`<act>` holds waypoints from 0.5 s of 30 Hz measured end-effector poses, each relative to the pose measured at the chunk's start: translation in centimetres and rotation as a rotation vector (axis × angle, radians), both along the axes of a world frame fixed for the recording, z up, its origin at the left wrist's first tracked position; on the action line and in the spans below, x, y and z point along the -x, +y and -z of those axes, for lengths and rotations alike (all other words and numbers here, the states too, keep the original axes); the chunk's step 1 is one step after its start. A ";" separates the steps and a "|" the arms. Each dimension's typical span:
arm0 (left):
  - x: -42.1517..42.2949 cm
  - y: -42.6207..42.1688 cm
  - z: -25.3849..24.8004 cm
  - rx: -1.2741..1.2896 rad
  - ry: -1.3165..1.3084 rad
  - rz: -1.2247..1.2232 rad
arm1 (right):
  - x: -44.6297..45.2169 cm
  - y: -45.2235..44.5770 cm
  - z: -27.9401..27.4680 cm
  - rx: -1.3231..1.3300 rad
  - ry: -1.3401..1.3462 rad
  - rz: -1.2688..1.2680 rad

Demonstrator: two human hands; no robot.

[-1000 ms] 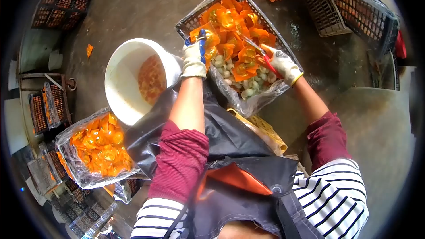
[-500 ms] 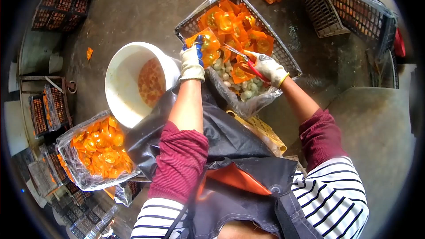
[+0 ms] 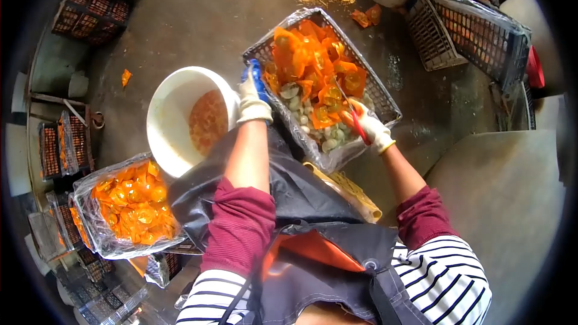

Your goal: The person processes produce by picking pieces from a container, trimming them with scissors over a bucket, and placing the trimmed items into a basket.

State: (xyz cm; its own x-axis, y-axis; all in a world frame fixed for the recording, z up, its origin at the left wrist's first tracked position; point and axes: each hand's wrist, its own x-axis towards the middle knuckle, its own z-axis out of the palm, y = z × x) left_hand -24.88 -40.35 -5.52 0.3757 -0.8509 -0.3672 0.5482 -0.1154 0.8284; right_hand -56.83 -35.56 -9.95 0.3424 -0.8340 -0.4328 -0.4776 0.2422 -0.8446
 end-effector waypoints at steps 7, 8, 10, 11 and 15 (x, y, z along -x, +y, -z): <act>0.0 3.2 -10.8 0.119 -0.112 -0.016 | -2.1 2.3 -2.1 -0.130 -0.120 0.006; -1.0 3.1 -11.3 0.195 -0.194 -0.002 | -2.7 1.9 -3.4 -0.165 -0.099 0.007; -2.1 3.5 -14.8 0.238 -0.038 -0.056 | -3.4 -0.6 -1.5 0.062 0.069 -0.027; -3.1 4.5 -16.1 0.319 -0.066 -0.020 | -3.9 -2.0 -2.0 0.110 0.069 -0.060; -8.4 10.6 -20.9 0.417 -0.575 0.003 | -6.9 -6.2 -8.7 0.120 0.232 -0.098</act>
State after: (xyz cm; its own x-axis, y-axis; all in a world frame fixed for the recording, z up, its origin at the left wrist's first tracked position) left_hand -16.52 -29.70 15.38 0.4098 -0.8785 0.2454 0.0113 0.2739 0.9617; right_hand -49.97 -41.75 -1.25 0.3274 -0.8516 -0.4094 -0.6777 0.0903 -0.7298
